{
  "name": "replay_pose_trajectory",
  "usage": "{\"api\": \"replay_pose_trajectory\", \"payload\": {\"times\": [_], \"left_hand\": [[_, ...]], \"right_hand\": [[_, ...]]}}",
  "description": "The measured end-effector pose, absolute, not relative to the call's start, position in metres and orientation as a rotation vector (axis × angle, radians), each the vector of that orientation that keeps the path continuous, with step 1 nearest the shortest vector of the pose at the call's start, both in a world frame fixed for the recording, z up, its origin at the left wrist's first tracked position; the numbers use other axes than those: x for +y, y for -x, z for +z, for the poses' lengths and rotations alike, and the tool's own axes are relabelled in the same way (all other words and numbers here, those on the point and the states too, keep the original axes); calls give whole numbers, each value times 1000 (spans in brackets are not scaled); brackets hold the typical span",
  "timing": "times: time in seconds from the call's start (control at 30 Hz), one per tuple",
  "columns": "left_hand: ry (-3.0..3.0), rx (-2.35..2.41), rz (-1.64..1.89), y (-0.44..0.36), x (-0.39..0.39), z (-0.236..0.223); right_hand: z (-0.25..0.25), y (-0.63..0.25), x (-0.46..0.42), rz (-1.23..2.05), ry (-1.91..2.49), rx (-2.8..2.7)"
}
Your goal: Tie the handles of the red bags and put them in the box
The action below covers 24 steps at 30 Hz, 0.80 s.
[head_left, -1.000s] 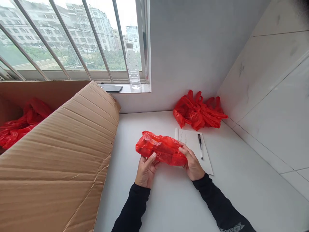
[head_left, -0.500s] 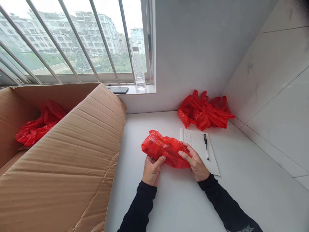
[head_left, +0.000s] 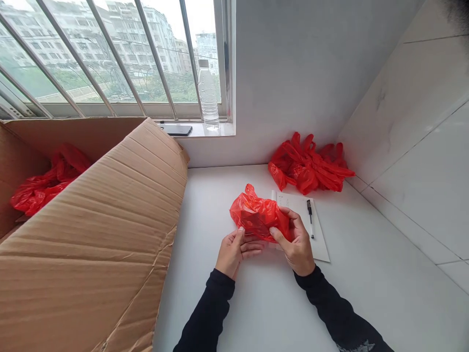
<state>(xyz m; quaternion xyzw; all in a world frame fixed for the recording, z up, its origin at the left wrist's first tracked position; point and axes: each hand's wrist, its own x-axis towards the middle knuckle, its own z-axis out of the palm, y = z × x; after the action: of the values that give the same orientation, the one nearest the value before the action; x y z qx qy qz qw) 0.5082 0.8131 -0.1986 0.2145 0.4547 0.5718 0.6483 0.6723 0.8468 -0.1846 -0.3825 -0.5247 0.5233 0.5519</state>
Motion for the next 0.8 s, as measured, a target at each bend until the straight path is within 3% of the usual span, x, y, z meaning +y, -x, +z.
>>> {"api": "replay_pose_trajectory", "payload": {"times": [0.2, 0.8], "left_hand": [[-481, 811, 1339, -504, 811, -191], [-531, 930, 1480, -509, 813, -204]], "right_hand": [[-186, -674, 841, 989, 851, -1559], [-197, -670, 850, 1296, 918, -1485]]}}
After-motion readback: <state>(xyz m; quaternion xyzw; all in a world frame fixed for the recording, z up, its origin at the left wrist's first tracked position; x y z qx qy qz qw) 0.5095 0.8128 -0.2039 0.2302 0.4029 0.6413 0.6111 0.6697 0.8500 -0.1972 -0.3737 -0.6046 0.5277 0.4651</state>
